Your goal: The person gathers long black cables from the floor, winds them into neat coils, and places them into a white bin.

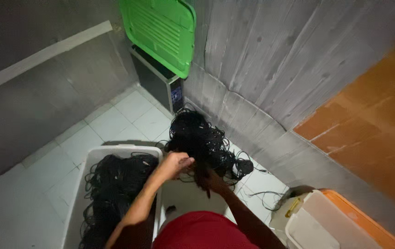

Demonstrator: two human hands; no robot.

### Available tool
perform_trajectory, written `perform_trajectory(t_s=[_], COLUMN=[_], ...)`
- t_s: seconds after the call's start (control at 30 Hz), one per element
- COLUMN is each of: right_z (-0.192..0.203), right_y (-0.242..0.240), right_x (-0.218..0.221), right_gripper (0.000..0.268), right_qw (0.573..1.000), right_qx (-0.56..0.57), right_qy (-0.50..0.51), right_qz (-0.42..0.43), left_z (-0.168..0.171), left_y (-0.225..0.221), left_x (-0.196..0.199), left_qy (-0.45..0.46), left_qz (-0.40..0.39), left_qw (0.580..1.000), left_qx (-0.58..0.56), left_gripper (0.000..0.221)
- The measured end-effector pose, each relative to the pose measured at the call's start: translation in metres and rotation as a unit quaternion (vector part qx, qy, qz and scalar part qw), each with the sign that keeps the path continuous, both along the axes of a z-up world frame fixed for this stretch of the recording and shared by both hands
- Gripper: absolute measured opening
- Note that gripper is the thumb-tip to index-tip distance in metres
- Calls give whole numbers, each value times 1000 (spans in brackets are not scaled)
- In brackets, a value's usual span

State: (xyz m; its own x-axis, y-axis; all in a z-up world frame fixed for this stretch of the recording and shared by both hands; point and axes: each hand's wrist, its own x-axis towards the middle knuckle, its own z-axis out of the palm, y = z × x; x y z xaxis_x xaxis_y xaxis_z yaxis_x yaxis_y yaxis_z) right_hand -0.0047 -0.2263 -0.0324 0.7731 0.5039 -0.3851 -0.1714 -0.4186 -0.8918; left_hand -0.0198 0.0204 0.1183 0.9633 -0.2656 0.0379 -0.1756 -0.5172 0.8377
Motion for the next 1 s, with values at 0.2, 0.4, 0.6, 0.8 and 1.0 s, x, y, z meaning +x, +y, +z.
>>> perform_trajectory(t_s=[0.2, 0.4, 0.6, 0.8, 1.0], right_z=[18, 88, 100, 123, 156], right_y=[-17, -12, -4, 2, 18], right_x=[-29, -37, -28, 11, 30], right_gripper=[55, 61, 46, 47, 55], right_qw=[996, 972, 941, 925, 953], right_qx=[21, 158, 328, 360, 183], right_qy=[90, 164, 81, -100, -220], right_qz=[13, -67, -4, -73, -103], left_z=[-9, -129, -191, -204, -194], left_y=[0, 10, -39, -60, -52], left_x=[50, 88, 41, -29, -66], left_qy=[-118, -14, 115, 182, 140], left_qz=[-28, 40, 42, 4, -68], left_qw=[992, 998, 987, 976, 987], left_qx=[31, -52, -108, -124, -44], left_gripper=[33, 43, 42, 35, 31])
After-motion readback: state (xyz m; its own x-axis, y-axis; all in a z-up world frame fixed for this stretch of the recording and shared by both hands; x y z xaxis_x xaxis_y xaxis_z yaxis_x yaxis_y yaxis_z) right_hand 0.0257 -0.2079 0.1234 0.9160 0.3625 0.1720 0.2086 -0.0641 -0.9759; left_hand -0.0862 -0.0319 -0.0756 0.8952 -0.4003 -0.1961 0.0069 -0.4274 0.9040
